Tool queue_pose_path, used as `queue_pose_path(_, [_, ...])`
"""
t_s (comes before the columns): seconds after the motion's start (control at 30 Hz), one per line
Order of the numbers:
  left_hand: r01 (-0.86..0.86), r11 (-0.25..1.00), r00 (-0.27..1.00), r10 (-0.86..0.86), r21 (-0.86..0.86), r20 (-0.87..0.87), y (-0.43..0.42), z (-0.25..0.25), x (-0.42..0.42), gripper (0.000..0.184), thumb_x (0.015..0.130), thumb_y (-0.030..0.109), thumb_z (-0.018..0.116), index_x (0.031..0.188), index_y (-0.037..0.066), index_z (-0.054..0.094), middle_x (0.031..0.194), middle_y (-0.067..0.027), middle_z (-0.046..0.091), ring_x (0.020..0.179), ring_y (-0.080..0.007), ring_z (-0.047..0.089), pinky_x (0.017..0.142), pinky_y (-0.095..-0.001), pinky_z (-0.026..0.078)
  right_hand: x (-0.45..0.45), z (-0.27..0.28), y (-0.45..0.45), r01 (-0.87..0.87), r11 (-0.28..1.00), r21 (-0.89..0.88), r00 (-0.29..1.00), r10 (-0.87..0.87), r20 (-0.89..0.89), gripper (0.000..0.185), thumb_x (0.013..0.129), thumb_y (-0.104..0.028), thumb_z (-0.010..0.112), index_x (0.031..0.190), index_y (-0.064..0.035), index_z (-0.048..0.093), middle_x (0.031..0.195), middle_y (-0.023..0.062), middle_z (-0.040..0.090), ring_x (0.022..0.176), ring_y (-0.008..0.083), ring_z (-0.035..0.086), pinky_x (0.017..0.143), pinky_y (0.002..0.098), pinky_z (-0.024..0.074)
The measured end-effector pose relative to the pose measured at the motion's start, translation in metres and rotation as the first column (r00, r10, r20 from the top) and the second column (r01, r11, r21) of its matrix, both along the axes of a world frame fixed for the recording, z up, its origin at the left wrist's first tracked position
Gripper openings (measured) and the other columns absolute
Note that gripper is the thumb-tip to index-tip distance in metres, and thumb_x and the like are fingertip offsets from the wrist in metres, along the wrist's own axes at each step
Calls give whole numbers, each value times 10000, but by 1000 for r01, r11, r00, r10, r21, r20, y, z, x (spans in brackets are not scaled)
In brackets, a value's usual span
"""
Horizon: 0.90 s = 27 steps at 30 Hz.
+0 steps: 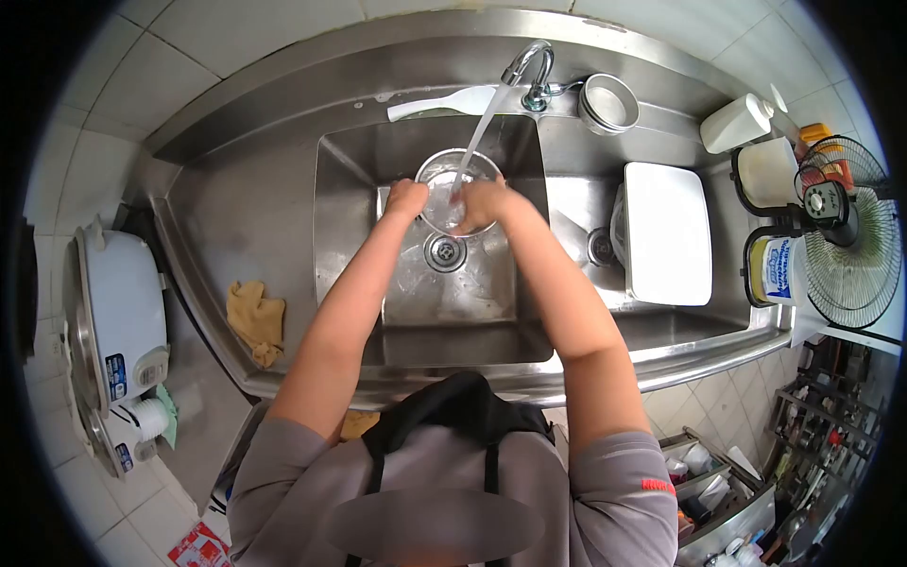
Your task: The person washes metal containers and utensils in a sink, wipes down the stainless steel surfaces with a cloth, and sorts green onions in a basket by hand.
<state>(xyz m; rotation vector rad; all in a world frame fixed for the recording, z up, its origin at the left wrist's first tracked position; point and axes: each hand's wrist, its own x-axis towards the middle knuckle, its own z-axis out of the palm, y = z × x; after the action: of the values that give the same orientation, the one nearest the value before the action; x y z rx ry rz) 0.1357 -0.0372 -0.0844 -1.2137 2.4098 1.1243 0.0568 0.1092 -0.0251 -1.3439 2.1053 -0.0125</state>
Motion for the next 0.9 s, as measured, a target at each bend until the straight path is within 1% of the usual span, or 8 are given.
queue_pose_path(0.03, [-15, 1000, 1000, 15, 5, -2, -3, -12, 0, 388, 725, 165, 404, 961, -85, 583, 1105, -298, 491, 1132, -384, 405, 974, -370, 319, 9, -11, 3, -131, 978, 160, 983, 149, -108, 583, 623, -390, 708, 1145, -185, 549, 1163, 60, 533, 1130, 255, 455, 972, 639, 96])
queue_pose_path(0.1, [-42, 999, 999, 42, 16, -4, -6, -20, 1, 390, 729, 163, 398, 965, -89, 580, 1105, -304, 487, 1123, -390, 412, 976, -370, 317, 17, -27, 14, -245, 959, 143, 940, 272, -208, 482, 693, -369, 649, 1126, -181, 555, 1118, 75, 546, 1110, 252, 468, 1002, 596, 118])
queue_pose_path(0.23, [140, 986, 988, -134, -86, 75, 1, -8, 22, 397, 670, 161, 423, 934, -76, 602, 993, -281, 559, 1018, -351, 521, 915, -388, 371, 33, -33, 24, -195, 981, -13, 979, 194, -58, 427, 730, -354, 611, 1104, -157, 552, 1122, 70, 526, 1105, 247, 464, 1018, 547, 162])
queue_pose_path(0.27, [-10, 981, 999, 18, -194, 39, -7, -65, 25, 386, 676, 154, 424, 931, -75, 602, 918, -271, 588, 900, -352, 581, 834, -385, 439, 39, -38, 29, -132, 982, -136, 991, 130, -25, 432, 727, -357, 612, 1100, -150, 549, 1124, 66, 521, 1108, 241, 461, 1021, 537, 168])
queue_pose_path(0.5, [2, 952, 975, -70, 305, 211, -28, -84, 53, 369, 690, 182, 421, 888, -67, 607, 889, -225, 609, 737, -305, 626, 656, -359, 499, 61, -76, 42, -317, 948, -34, 940, 310, -145, 288, 746, -188, 578, 1031, -145, 582, 1009, 43, 589, 1028, 182, 519, 1023, 474, 225])
queue_pose_path(0.67, [-100, 900, 987, 36, 424, 157, -16, -56, 78, 903, 691, 765, 329, 1018, -40, 579, 1073, -221, 550, 1040, -309, 514, 795, -361, 451, 50, -41, 50, -64, 985, -162, 997, 68, 20, 249, 712, -109, 580, 958, -132, 614, 801, 80, 636, 813, 260, 600, 870, 364, 410])
queue_pose_path(0.77, [67, 942, 988, -108, 330, 108, -29, -105, 93, 695, 771, 580, 475, 1083, -39, 524, 1084, -189, 550, 968, -312, 546, 737, -351, 480, 28, -39, 38, -33, 974, -225, 999, 39, 26, 227, 713, -136, 593, 937, -109, 614, 824, 116, 632, 808, 310, 591, 735, 394, 459])
queue_pose_path(0.9, [239, 970, 953, -223, -55, 206, -15, -93, 112, 409, 859, 236, 369, 1176, -15, 433, 1132, -238, 506, 1060, -342, 496, 882, -401, 421, 11, -32, -13, -101, 973, -207, 988, 74, -135, 234, 735, -190, 534, 945, -162, 634, 872, 93, 636, 862, 262, 598, 785, 391, 432])
